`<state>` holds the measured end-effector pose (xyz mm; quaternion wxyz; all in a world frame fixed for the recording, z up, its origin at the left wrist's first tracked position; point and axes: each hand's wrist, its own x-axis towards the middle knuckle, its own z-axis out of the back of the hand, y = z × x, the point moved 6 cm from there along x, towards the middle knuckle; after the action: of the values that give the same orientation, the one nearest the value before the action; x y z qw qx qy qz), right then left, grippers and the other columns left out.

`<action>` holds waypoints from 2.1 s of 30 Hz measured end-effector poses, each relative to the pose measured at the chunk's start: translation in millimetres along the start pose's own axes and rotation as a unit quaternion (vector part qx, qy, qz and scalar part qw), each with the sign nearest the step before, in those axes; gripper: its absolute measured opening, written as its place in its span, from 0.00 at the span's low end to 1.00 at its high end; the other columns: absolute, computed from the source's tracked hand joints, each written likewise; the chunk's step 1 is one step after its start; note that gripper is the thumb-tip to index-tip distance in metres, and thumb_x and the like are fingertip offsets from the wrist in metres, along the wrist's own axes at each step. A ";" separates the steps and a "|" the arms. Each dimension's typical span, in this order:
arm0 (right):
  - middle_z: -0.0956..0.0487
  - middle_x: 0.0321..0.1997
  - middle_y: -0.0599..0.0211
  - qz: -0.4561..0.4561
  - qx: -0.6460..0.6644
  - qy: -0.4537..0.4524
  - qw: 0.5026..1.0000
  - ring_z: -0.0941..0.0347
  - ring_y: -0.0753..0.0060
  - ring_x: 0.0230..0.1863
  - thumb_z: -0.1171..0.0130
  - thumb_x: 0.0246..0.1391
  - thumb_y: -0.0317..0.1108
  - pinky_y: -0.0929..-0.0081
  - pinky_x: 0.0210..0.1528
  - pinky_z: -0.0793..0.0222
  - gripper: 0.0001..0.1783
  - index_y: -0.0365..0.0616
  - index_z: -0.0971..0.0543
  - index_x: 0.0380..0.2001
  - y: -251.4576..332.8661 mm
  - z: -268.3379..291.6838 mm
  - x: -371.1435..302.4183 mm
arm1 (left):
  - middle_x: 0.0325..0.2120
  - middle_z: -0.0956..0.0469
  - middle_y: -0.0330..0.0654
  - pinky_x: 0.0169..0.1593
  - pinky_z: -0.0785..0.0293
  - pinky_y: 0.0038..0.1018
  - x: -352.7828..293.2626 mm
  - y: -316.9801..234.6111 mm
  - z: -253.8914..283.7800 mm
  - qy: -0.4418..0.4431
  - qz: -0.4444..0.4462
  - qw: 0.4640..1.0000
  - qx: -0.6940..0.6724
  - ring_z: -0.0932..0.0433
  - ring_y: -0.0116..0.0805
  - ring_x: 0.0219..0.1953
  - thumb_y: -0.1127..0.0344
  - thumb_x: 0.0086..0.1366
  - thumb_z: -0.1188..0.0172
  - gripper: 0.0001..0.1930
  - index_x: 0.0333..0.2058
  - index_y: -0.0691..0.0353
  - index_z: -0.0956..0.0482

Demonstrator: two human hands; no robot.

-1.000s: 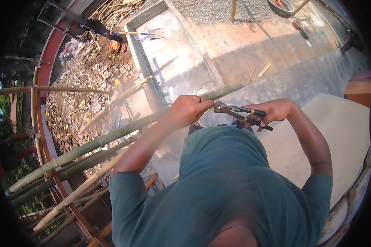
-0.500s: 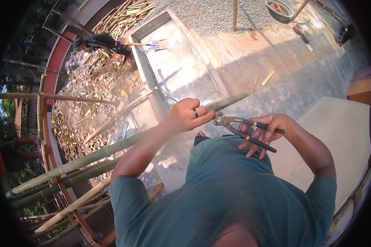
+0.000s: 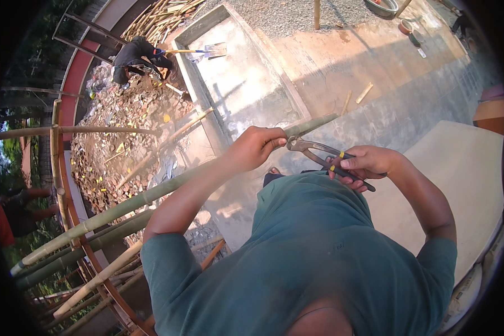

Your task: The person positions bamboo poles into a wooden frame and secures them using wire and pliers. They repeatedly adjust the poles and tighten the wire connections to stabilize the structure.

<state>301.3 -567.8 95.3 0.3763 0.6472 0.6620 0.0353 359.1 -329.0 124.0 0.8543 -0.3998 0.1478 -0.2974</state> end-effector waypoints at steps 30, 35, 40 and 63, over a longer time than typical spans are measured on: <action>0.30 0.61 0.29 -0.026 0.040 0.108 0.993 0.26 0.31 0.57 0.40 0.50 0.27 0.41 0.50 0.23 0.43 0.26 0.45 0.68 10.8 10.0 -2.5 | 0.17 0.42 0.35 0.20 0.37 0.29 -22.6 -41.5 7.9 -0.147 -0.317 0.899 0.266 0.35 0.31 0.19 0.73 0.44 0.35 0.18 0.38 0.51 0.17; 0.32 0.61 0.26 -0.030 0.085 0.124 0.988 0.28 0.25 0.56 0.40 0.51 0.28 0.36 0.49 0.24 0.44 0.32 0.46 0.69 0.4 5.6 -3.0 | 0.17 0.44 0.33 0.20 0.41 0.28 -24.0 -46.3 13.6 -0.166 -0.346 0.884 0.267 0.39 0.29 0.19 0.73 0.45 0.35 0.21 0.41 0.50 0.16; 0.32 0.61 0.24 -0.013 0.079 0.113 0.990 0.27 0.24 0.55 0.40 0.51 0.28 0.36 0.49 0.23 0.44 0.36 0.48 0.70 4.4 -1.6 -3.4 | 0.17 0.43 0.32 0.20 0.45 0.28 -24.2 -40.9 11.9 -0.194 -0.336 0.888 0.247 0.41 0.29 0.18 0.73 0.45 0.34 0.20 0.41 0.50 0.15; 0.27 0.55 0.34 0.036 0.077 0.071 0.994 0.19 0.45 0.43 0.41 0.52 0.24 0.55 0.40 0.18 0.35 0.41 0.41 0.62 -10.7 20.3 5.8 | 0.23 0.31 0.33 0.28 0.34 0.32 -13.5 -35.8 5.2 -0.075 -0.241 0.933 0.257 0.32 0.34 0.26 0.73 0.47 0.36 0.14 0.36 0.53 0.20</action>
<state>304.2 -573.3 72.5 0.2760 0.6937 0.6638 0.0441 337.2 -335.4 155.2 0.8394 -0.2112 -0.0990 -0.4909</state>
